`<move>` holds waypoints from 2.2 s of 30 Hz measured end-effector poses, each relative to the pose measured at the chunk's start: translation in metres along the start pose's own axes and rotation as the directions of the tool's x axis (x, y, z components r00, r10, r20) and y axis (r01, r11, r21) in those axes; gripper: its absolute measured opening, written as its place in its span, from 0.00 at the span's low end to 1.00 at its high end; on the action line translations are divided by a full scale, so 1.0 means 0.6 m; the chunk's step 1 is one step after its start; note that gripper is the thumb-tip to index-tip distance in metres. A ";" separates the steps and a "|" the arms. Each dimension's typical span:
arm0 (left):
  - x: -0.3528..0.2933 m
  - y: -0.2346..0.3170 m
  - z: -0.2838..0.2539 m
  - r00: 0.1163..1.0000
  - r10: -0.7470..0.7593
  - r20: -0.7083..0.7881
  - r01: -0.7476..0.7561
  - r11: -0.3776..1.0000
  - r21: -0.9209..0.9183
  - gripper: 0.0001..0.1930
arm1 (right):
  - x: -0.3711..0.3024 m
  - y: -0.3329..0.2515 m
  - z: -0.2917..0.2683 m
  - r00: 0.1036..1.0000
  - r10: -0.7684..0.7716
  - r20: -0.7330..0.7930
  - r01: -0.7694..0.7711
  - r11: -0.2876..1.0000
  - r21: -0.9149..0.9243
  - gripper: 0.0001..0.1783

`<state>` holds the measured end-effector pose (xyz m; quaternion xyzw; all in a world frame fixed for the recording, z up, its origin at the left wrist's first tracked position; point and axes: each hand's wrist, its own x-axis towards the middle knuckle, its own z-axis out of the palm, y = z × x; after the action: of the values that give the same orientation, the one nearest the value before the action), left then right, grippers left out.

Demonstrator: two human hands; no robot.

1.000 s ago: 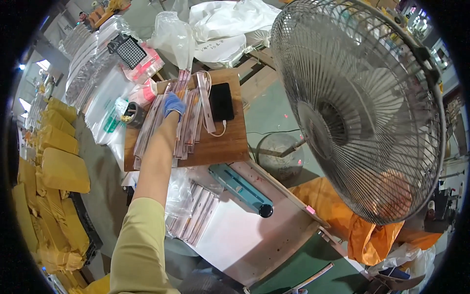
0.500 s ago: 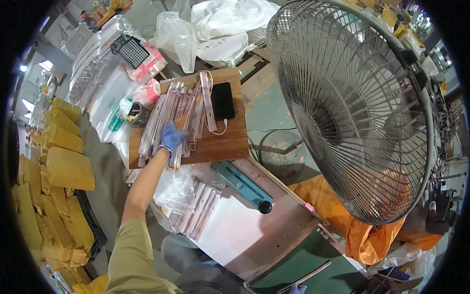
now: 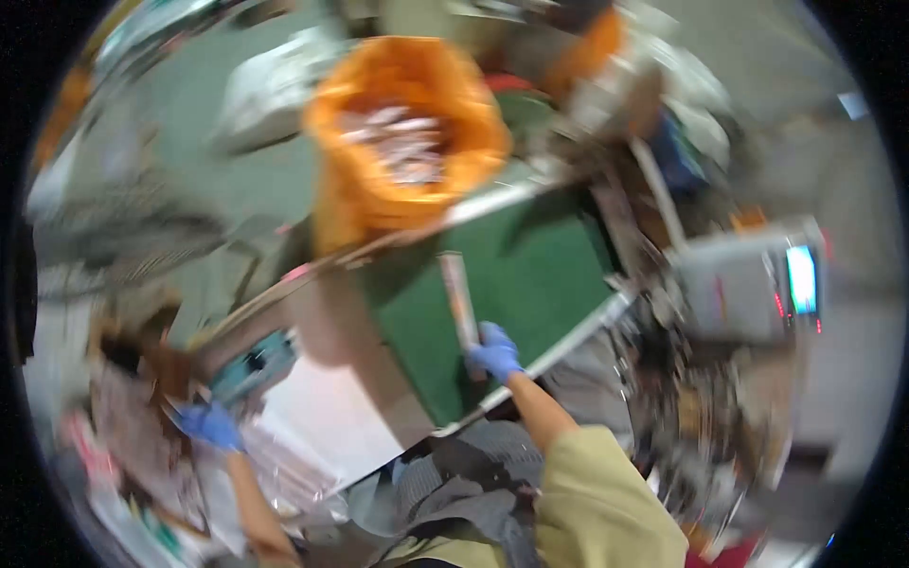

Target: Bundling and machine-packaging sticks in a factory setting.

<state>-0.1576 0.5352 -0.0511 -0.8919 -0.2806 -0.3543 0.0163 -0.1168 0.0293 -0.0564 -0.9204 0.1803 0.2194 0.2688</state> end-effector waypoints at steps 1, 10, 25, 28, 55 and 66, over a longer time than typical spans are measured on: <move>-0.073 0.050 -0.026 0.945 -0.174 0.278 0.175 0.984 0.019 0.34 | -0.003 -0.015 -0.002 0.991 0.020 0.136 -0.033 0.995 0.095 0.22; -0.320 0.598 -0.153 0.634 0.449 0.630 -0.068 0.844 -0.533 0.42 | 0.052 0.364 -0.201 0.758 -0.061 -0.650 -0.112 0.969 -0.221 0.41; -0.419 0.754 -0.079 0.608 0.527 0.594 -0.509 0.833 -0.218 0.33 | 0.500 0.468 -0.647 0.845 -0.479 -0.239 0.044 0.508 -0.860 0.29; -0.417 0.755 -0.079 0.596 0.506 0.624 -0.480 0.847 -0.229 0.34 | 0.506 0.512 -0.625 0.685 -0.624 -0.377 0.149 0.626 -0.766 0.27; -0.415 0.704 -0.063 0.731 0.505 0.459 -0.221 0.812 -0.540 0.25 | 0.164 0.241 -0.166 0.847 0.122 -0.517 0.182 0.848 0.498 0.14; -0.360 0.697 -0.104 0.070 0.305 0.950 0.997 -0.036 -0.062 0.20 | 0.096 0.223 -0.222 0.982 0.013 -0.187 0.150 0.543 0.826 0.10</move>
<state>-0.1102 0.0631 -0.0719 -0.4704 -0.2801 0.1643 -0.8205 -0.0876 -0.1651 -0.0400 -0.7023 0.2492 0.0168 0.6666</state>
